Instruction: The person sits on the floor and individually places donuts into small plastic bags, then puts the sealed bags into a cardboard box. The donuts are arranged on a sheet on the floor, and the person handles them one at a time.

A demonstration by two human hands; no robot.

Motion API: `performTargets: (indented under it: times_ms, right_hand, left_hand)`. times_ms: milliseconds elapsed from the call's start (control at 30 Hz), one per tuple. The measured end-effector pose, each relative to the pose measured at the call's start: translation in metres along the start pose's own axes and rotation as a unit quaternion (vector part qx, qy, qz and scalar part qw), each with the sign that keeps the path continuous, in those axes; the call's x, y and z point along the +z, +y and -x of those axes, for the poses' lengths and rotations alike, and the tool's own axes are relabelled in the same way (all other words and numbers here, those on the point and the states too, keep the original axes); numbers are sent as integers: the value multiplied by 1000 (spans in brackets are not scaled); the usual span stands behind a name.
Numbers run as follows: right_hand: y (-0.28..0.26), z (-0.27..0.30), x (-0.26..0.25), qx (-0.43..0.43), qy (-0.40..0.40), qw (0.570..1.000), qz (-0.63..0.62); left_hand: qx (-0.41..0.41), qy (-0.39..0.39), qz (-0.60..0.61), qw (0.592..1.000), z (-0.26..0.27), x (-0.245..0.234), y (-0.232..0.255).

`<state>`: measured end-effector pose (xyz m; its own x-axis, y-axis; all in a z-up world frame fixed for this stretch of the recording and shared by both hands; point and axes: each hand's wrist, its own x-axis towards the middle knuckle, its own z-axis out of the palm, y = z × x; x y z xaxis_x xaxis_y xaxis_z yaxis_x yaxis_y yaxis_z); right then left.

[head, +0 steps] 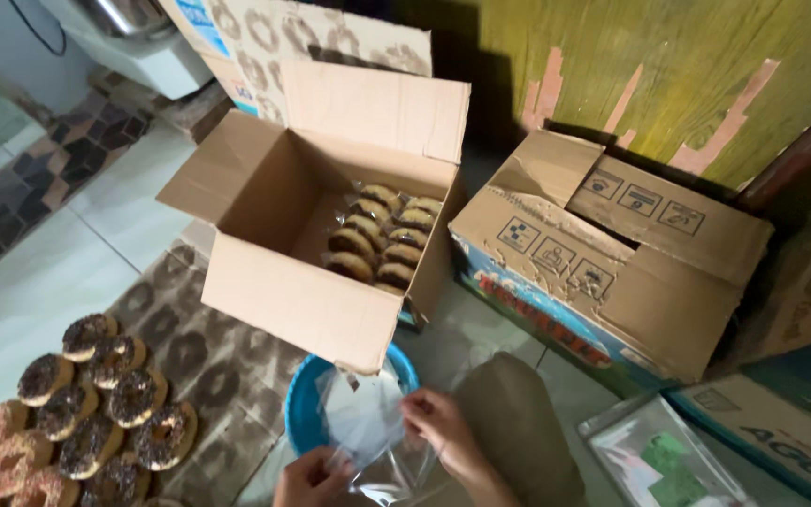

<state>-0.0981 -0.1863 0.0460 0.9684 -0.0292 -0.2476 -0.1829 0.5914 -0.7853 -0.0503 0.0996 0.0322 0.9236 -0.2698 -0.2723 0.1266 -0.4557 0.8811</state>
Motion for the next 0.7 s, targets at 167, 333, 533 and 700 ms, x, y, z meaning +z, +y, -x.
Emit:
performTargets:
  times_ms: [167,333,533,700]
  right_hand:
    - [-18,10,3,21,-112,986,124]
    - [-42,31,42,-243,-167,922,250]
    - [-52,39,54,28,-167,965,201]
    - [-31,47,48,56,-199,972,114]
  left_hand:
    - [-29,195,367,909,-21,-11,-33]
    - [95,78,37,992,1,3,40]
    - [68,99,-60,991,36,29,135]
    - [114,138,-14,984,62,27,141]
